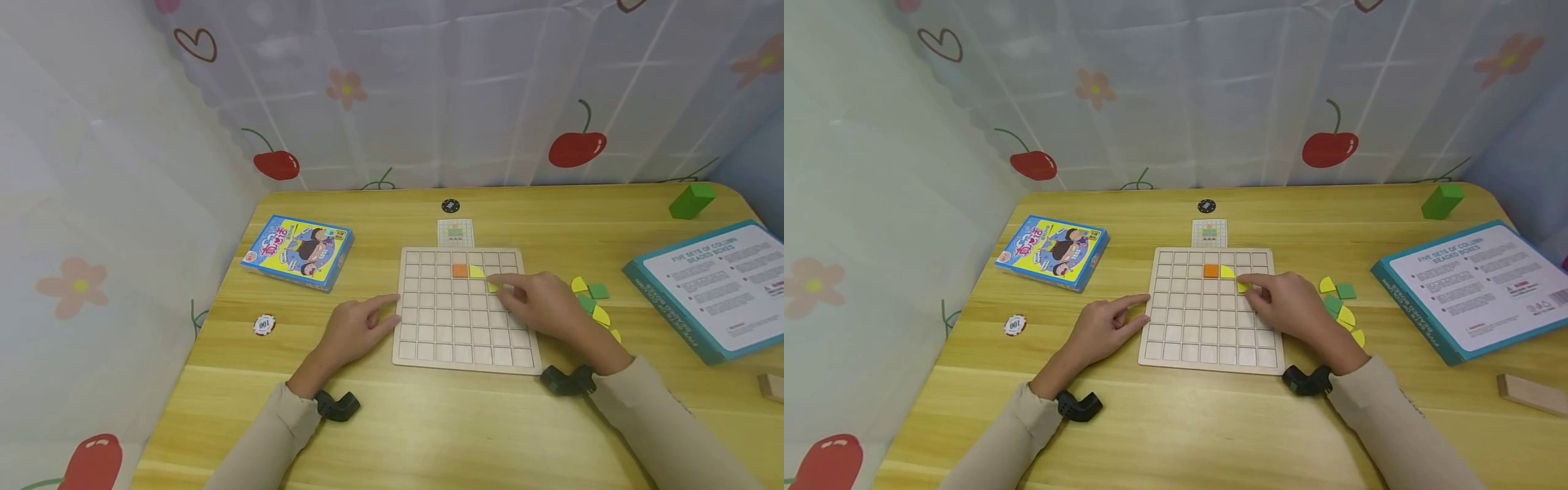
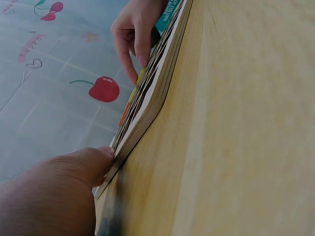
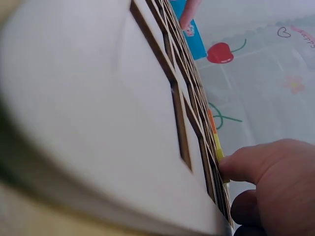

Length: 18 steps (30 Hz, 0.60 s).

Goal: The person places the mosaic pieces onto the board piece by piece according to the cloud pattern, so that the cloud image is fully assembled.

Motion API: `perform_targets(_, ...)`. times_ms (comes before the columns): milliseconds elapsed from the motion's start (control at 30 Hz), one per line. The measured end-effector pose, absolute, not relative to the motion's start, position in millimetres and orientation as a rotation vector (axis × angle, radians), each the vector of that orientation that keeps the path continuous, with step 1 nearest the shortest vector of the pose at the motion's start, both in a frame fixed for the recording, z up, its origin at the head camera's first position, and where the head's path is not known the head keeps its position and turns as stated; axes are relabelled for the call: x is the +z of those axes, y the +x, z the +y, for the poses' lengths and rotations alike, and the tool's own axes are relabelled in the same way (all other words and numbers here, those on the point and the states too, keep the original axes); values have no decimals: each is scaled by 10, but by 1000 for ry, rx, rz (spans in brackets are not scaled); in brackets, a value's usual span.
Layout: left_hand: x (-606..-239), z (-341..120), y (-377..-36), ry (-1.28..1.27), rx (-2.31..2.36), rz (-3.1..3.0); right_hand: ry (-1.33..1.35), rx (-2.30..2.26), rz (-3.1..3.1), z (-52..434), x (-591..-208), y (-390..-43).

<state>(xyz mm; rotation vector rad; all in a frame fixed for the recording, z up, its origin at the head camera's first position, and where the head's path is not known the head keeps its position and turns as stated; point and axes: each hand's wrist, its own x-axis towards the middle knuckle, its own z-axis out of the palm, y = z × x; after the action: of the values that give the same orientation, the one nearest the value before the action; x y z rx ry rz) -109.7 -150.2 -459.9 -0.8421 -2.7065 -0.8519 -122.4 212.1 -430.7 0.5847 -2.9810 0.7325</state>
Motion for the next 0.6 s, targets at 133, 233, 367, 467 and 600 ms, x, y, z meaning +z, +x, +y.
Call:
perform_targets(133, -4612, -1504, -1101, -846, -857, -2709, 578, 755, -2965, 2116, -4316, -1215)
perform_targets(233, -4613, -1505, -1099, -846, -862, -2715, 563, 778, -2958, 2109, -4329, -1210)
perform_targets(367, -4604, -1502, -1090, -839, -864, -2727, 538, 798, -2952, 2098, -4346, -1209)
perform_targets(467, -4597, -1502, -1088, -833, -868, -2736, 520, 803, -2952, 2093, -4352, -1213)
perform_targets(600, -4594, -1502, -1096, -836, -871, -2733, 489, 802, -2961, 2088, -4356, -1223)
